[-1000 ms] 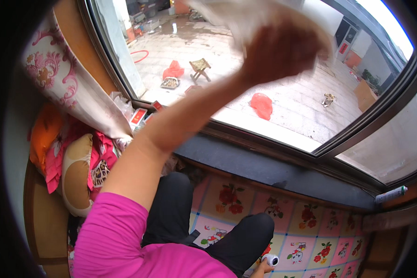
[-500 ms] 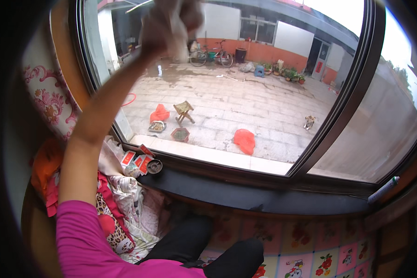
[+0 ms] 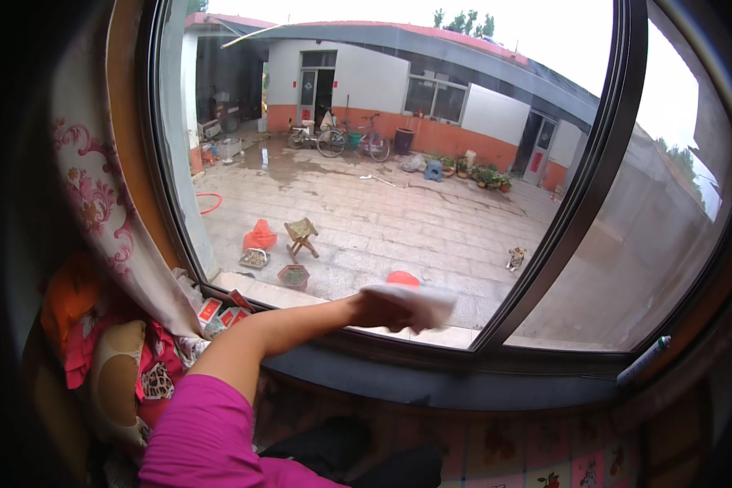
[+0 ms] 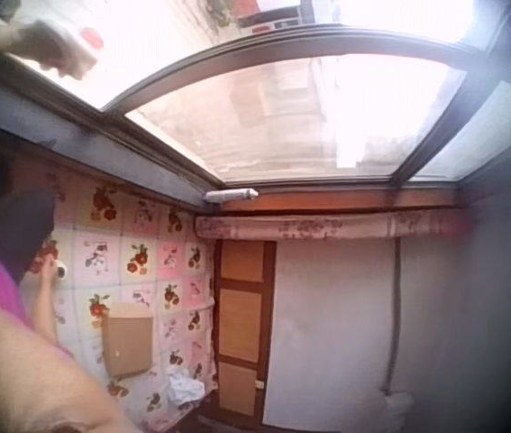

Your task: The person cleans a large window using a white cloth. They wipe the glass surface and the window frame repeatedly, moving the cloth across different sections of the window.

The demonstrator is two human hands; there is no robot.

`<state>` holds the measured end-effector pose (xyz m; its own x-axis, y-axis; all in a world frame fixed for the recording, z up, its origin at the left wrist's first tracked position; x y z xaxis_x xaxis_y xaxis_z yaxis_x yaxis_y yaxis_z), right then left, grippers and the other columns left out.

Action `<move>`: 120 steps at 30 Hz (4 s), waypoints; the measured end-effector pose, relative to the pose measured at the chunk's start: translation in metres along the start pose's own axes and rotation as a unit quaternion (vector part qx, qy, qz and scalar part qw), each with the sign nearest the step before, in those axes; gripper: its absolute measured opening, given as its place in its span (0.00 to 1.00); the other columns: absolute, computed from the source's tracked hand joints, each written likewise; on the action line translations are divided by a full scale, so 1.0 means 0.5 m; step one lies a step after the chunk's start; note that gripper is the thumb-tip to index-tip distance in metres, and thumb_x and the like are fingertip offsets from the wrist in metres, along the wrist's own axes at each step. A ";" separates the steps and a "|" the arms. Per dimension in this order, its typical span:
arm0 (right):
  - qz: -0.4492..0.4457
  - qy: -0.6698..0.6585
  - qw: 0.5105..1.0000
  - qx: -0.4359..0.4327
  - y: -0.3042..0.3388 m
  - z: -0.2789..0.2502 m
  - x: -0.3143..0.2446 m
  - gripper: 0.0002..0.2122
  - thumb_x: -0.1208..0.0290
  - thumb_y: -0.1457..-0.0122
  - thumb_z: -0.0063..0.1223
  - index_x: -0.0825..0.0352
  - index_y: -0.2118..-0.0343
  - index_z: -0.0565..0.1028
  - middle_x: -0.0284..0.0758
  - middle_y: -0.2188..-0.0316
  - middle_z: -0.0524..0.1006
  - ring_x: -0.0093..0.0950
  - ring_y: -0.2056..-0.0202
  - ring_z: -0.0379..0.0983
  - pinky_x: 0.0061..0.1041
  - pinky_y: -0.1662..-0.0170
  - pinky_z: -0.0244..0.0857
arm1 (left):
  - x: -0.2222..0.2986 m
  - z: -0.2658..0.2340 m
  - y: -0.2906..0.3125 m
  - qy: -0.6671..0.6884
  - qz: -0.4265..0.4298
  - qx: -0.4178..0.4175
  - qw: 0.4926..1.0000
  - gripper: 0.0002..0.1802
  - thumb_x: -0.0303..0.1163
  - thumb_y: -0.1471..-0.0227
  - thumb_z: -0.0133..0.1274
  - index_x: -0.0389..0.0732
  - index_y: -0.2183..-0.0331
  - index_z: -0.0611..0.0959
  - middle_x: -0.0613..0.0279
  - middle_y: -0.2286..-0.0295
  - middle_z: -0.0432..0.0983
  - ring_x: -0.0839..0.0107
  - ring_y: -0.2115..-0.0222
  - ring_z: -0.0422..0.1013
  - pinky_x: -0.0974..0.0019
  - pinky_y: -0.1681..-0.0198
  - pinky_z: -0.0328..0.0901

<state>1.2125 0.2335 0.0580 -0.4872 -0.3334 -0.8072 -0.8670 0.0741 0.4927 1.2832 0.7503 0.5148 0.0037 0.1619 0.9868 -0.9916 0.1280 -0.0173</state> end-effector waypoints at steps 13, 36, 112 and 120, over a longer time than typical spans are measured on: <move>-0.007 -0.010 0.999 -0.041 -0.052 0.035 0.073 0.15 0.61 0.34 0.51 0.61 0.48 0.72 0.36 0.66 0.78 0.30 0.73 0.77 0.34 0.78 0.75 | 1.194 0.049 0.414 -0.693 0.412 0.578 0.126 0.31 0.51 0.44 0.57 0.52 0.41 0.74 0.54 0.42 0.67 0.49 0.40 0.62 0.43 0.43 0.65; -0.026 -0.106 0.991 0.075 -0.073 -0.104 0.220 0.12 0.62 0.32 0.51 0.64 0.56 0.77 0.32 0.69 0.78 0.23 0.74 0.74 0.26 0.75 0.69 | 0.469 0.259 0.055 -0.902 0.308 0.269 -0.137 0.09 0.28 0.41 0.42 0.38 0.70 0.76 0.62 0.83 0.68 0.75 0.87 0.63 0.70 0.87 0.60; -0.636 -0.073 0.763 0.087 0.102 -0.027 -1.538 0.29 0.58 0.47 0.71 0.72 0.50 0.72 0.41 0.59 0.72 0.40 0.55 0.69 0.37 0.48 0.62 | 1.206 0.526 -0.297 -0.662 0.600 0.355 0.274 0.32 0.47 0.54 0.63 0.53 0.46 0.75 0.60 0.66 0.75 0.64 0.67 0.74 0.56 0.72 0.69; -0.646 -0.082 0.755 0.075 0.138 0.003 -1.538 0.25 0.65 0.45 0.69 0.73 0.49 0.72 0.43 0.57 0.74 0.41 0.54 0.71 0.37 0.47 0.63 | 0.584 0.435 -0.262 -0.827 0.421 0.224 -0.296 0.06 0.31 0.43 0.45 0.43 0.63 0.74 0.69 0.77 0.65 0.76 0.79 0.64 0.66 0.75 0.66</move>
<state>1.5270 0.4964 0.7120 0.7794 -0.0991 -0.6186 -0.6264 -0.1035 -0.7726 1.3862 0.5677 0.8401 0.6513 0.0988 -0.7524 -0.4333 0.8624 -0.2619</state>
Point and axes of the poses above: each hand's wrist, its own y-axis away from the middle knuckle, its own z-axis out of the palm, x = y × z, the point moved 9 cm from there along -y, towards the middle knuckle
